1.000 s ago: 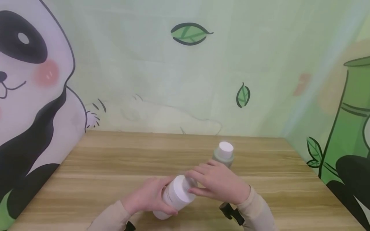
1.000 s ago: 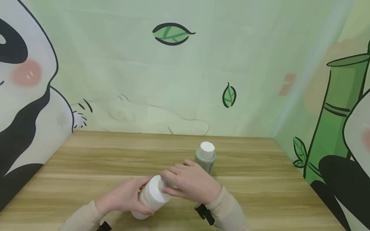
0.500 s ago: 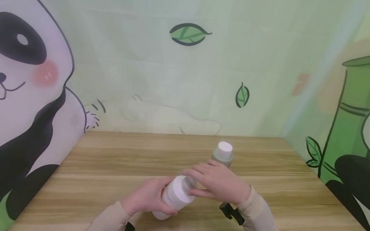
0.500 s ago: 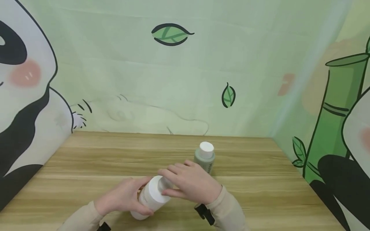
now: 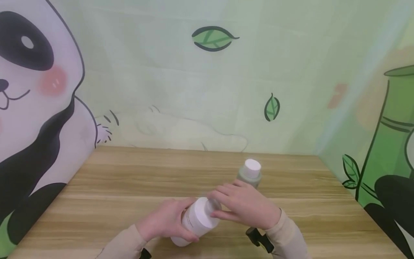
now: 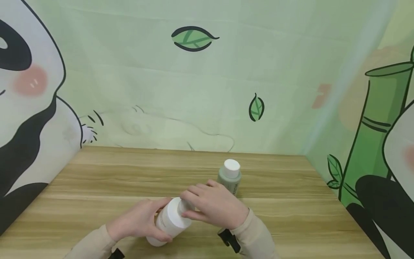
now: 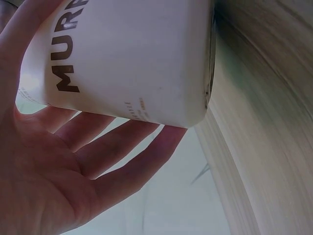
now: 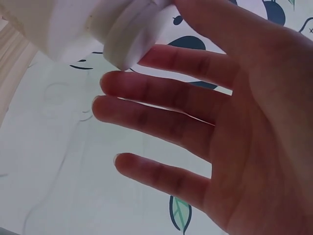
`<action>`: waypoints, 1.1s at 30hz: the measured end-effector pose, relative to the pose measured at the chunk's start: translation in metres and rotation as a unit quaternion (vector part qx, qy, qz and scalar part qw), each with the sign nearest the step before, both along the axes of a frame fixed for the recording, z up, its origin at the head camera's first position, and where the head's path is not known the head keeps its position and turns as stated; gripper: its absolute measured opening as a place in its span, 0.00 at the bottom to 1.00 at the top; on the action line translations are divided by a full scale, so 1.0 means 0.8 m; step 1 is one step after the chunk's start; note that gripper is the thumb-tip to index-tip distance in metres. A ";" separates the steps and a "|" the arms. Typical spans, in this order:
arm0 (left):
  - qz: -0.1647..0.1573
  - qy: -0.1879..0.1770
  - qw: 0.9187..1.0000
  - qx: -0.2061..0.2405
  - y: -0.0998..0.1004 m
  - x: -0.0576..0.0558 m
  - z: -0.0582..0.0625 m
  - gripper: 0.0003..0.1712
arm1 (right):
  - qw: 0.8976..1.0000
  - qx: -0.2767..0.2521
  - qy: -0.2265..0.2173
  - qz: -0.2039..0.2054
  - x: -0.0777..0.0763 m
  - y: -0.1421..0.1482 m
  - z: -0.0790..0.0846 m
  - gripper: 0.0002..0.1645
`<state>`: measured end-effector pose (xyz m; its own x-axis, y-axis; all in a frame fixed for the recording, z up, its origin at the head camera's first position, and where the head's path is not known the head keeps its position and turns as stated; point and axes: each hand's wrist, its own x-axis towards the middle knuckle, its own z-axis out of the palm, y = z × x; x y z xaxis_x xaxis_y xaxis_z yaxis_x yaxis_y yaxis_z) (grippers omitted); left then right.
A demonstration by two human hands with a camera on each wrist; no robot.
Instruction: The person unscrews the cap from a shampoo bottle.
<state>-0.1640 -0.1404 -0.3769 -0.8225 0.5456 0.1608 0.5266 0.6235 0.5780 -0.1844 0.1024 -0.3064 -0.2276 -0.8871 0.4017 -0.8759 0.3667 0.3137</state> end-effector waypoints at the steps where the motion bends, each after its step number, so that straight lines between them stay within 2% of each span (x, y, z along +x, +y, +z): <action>1: 0.000 0.000 1.000 -0.001 0.000 0.000 0.000 0.40 | 1.000 0.002 0.000 0.000 0.000 0.000 0.000 0.20; 7: 0.002 -0.011 1.000 0.000 -0.002 0.002 -0.001 0.39 | 1.000 0.012 -0.009 0.020 0.003 -0.002 0.001 0.21; 13: -0.001 -0.004 1.000 0.006 -0.001 0.001 0.000 0.41 | 0.999 0.019 -0.019 0.034 0.004 -0.001 0.004 0.25; 20: 0.000 0.001 1.000 -0.004 0.002 -0.002 0.000 0.41 | 0.999 0.009 -0.053 -0.002 0.004 0.006 0.009 0.29; 24: 0.003 -0.001 1.000 -0.010 0.002 -0.001 0.000 0.41 | 0.998 0.007 -0.065 -0.013 0.007 0.008 0.010 0.27; 33: 0.005 -0.009 1.000 -0.010 0.000 0.002 0.002 0.41 | 0.999 0.010 -0.032 0.008 0.007 0.003 0.007 0.22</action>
<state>-0.1621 -0.1404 -0.3756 -0.8301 0.5411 0.1348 0.5103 0.6396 0.5748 -0.1790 0.1050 -0.3006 -0.2384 -0.8983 0.3691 -0.8997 0.3474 0.2642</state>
